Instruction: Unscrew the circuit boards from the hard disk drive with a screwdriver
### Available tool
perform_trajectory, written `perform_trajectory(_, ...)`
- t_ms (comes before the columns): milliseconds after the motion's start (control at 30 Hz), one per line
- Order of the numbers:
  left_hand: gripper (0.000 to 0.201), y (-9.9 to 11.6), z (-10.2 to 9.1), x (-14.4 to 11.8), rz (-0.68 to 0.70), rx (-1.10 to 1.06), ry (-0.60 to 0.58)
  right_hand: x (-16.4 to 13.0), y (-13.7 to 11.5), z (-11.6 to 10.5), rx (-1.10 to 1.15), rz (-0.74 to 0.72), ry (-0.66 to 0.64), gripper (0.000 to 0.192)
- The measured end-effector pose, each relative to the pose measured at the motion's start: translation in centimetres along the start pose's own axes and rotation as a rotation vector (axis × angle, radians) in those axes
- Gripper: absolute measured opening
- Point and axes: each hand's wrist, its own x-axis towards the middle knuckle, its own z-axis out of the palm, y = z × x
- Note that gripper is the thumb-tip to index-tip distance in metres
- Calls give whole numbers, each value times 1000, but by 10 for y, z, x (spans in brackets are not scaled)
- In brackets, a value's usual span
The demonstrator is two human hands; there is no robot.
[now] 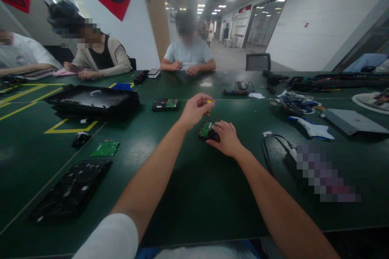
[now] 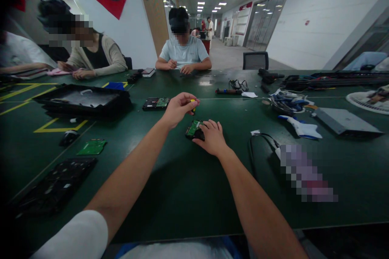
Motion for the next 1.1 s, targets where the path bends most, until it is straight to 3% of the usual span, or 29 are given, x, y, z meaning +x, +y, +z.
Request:
perform_trajectory(167, 20, 1, -1, -1, -107, -186, -19, 0, 2, 1, 0, -6, 10, 65)
perform_trajectory(467, 20, 10, -5, -3, -241, -187, -113, -1, 0, 1, -4, 3, 0, 65)
perform_trajectory(700, 18, 8, -1, -3, -306, -258, -10, -1, -1, 0, 0, 8, -3, 65)
perform_trajectory(933, 24, 13, -5, 0, -348, -117, 96, -1, -1, -1, 20, 3, 4, 65)
perform_trajectory(1100, 26, 17, -4, -2, -335, -92, 78, 0, 0, 0, 9, 6, 3, 66)
